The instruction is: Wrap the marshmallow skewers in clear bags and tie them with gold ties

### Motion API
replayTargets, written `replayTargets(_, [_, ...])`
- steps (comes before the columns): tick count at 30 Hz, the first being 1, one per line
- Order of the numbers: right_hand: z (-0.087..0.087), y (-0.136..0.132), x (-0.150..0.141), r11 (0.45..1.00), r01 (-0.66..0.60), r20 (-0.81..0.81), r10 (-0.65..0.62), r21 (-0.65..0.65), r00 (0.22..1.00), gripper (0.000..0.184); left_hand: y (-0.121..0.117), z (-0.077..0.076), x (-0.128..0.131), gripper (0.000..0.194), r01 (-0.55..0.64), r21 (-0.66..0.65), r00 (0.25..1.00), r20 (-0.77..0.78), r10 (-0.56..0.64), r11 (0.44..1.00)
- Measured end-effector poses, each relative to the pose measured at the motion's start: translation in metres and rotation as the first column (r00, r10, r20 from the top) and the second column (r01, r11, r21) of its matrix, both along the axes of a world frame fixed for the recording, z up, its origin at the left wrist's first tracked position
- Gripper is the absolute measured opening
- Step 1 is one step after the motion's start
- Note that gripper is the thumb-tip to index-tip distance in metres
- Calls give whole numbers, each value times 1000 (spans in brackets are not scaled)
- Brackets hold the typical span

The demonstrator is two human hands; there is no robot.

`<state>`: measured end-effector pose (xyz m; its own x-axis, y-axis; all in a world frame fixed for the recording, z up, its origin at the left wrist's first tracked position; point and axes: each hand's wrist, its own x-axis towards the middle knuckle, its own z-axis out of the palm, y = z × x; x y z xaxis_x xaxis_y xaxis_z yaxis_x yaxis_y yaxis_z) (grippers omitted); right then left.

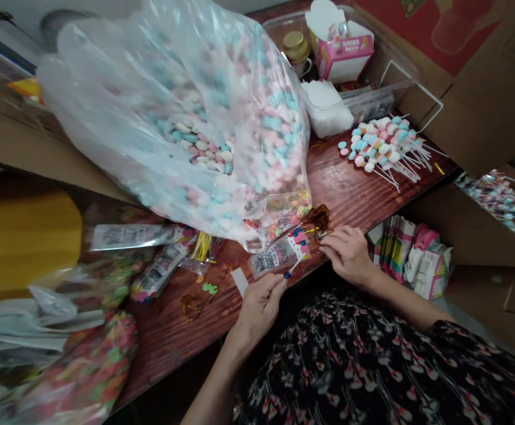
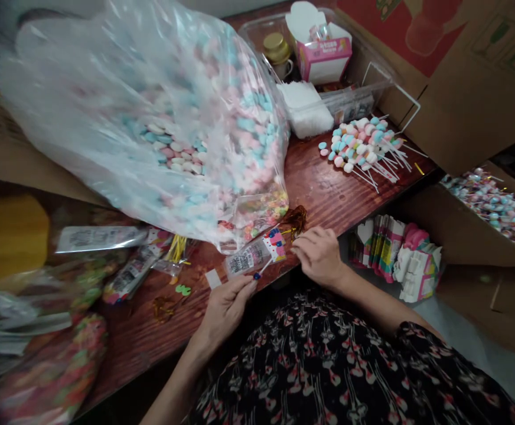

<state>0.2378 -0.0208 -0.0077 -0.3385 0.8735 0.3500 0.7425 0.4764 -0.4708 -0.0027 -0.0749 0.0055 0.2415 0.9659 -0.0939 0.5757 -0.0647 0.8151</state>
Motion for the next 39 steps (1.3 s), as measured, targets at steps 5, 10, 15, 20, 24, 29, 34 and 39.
replayTargets(5, [-15, 13, 10, 999, 47, 228, -41, -22, 973, 17, 10, -4, 11, 30, -161, -402, 891, 333, 308, 901])
replayTargets(10, [-23, 15, 3, 998, 26, 237, -11, -60, 972, 16, 11, -1, 18, 38, -228, -645, 719, 393, 573, 729])
replayTargets(15, [-17, 22, 18, 989, -64, -136, 45, -133, 990, 16, 8, 0, 18, 40, -236, -685, 680, 390, 621, 689])
replayTargets(20, [-1, 40, 11, 991, -118, -299, 93, -66, 950, 17, 20, 0, 32, 37, -134, -679, 701, 450, 553, 722])
replayTargets(24, [14, 47, 5, 989, -136, -363, 110, -49, 925, 16, 30, 4, 34, 35, -134, -647, 738, 440, 511, 751])
replayTargets(29, [8, 30, 19, 986, -143, -139, 130, -87, 982, 14, 29, 4, 17, 35, -238, -634, 722, 391, 571, 736])
replayTargets(34, [-6, 10, 16, 990, -129, 162, 136, -54, 977, 12, 24, -4, 14, 35, -192, -659, 737, 393, 551, 727])
replayTargets(39, [-14, 13, -3, 982, -190, 304, 185, -12, 935, 15, 28, -4, 22, 37, -148, -664, 741, 417, 527, 733])
